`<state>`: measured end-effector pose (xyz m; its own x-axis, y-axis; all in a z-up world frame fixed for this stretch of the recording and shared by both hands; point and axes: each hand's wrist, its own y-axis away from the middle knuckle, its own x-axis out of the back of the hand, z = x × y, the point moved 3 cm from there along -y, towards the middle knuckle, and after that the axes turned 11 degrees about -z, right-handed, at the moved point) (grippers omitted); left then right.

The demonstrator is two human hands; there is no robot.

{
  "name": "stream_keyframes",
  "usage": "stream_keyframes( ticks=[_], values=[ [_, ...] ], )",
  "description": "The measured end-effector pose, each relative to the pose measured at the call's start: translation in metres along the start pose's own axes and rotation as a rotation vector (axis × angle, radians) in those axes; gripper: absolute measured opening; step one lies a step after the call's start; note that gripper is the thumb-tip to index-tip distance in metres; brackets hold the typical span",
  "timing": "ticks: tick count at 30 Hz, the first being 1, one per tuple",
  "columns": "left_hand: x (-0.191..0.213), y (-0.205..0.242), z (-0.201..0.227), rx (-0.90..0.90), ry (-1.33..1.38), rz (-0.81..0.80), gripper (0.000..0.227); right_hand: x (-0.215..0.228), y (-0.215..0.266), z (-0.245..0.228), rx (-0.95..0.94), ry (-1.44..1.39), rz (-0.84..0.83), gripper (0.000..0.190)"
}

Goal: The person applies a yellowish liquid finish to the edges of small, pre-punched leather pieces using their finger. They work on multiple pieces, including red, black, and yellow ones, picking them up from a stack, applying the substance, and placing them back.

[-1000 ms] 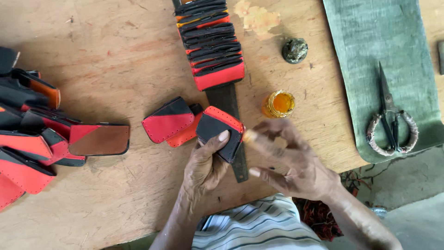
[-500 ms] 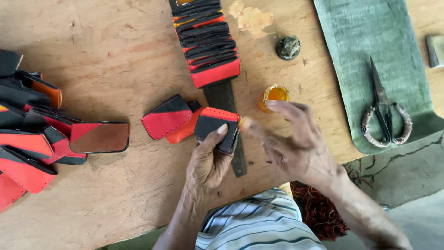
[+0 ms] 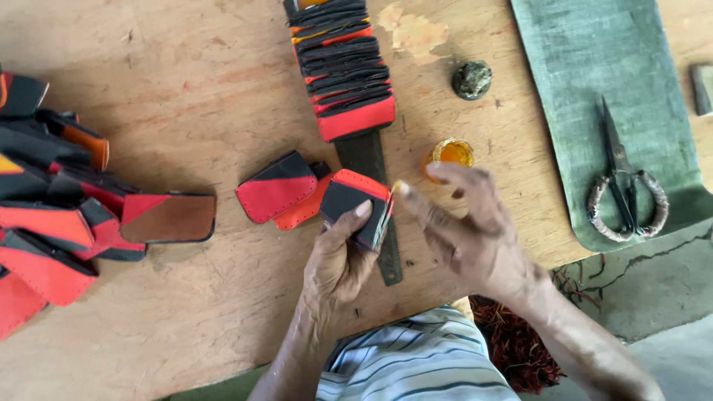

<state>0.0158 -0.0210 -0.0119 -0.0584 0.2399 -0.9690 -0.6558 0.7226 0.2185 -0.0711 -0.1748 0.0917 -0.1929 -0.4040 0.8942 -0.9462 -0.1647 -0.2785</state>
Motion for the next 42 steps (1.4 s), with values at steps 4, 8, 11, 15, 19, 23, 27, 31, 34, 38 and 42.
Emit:
stream_keyframes(
  ticks=[4,8,11,15,19,23,27,31,34,38,42],
  values=[
    [0.0,-0.002,-0.001,0.032,-0.029,-0.019,0.024,-0.004,-0.001,0.004,-0.021,-0.392,-0.031,0.068],
    [0.004,-0.002,0.002,0.047,-0.013,-0.136,0.022,-0.01,0.006,-0.005,0.06,-0.215,-0.05,0.057],
    [0.004,-0.002,0.007,0.017,-0.032,-0.027,0.027,0.018,0.019,-0.001,-0.018,-0.108,0.01,0.045],
    [0.003,-0.006,0.008,0.032,-0.056,-0.027,0.028,0.065,0.007,0.033,-0.092,0.122,-0.101,0.047],
    [0.008,-0.014,0.003,0.03,-0.08,0.008,0.028,0.064,-0.01,0.046,-0.13,0.161,-0.3,0.05],
    [0.013,-0.02,-0.001,0.025,-0.052,0.021,0.025,0.053,-0.023,0.058,-0.152,0.146,-0.359,0.046],
    [0.015,-0.022,-0.002,0.035,-0.023,-0.02,0.024,0.038,-0.035,0.067,-0.112,0.125,-0.399,0.043],
    [0.018,-0.024,-0.001,0.044,-0.024,0.023,0.025,0.046,-0.028,0.062,-0.08,0.126,-0.334,0.04],
    [0.023,-0.026,0.0,0.058,-0.026,0.021,0.025,0.063,-0.01,0.055,-0.13,0.158,-0.249,0.046],
    [0.023,-0.025,-0.004,0.071,-0.015,0.048,0.026,0.064,0.0,0.053,-0.052,0.099,-0.153,0.032],
    [0.016,-0.023,-0.004,0.099,0.009,-0.005,0.024,0.085,0.027,0.048,-0.137,-0.08,0.22,0.044]
  ],
)
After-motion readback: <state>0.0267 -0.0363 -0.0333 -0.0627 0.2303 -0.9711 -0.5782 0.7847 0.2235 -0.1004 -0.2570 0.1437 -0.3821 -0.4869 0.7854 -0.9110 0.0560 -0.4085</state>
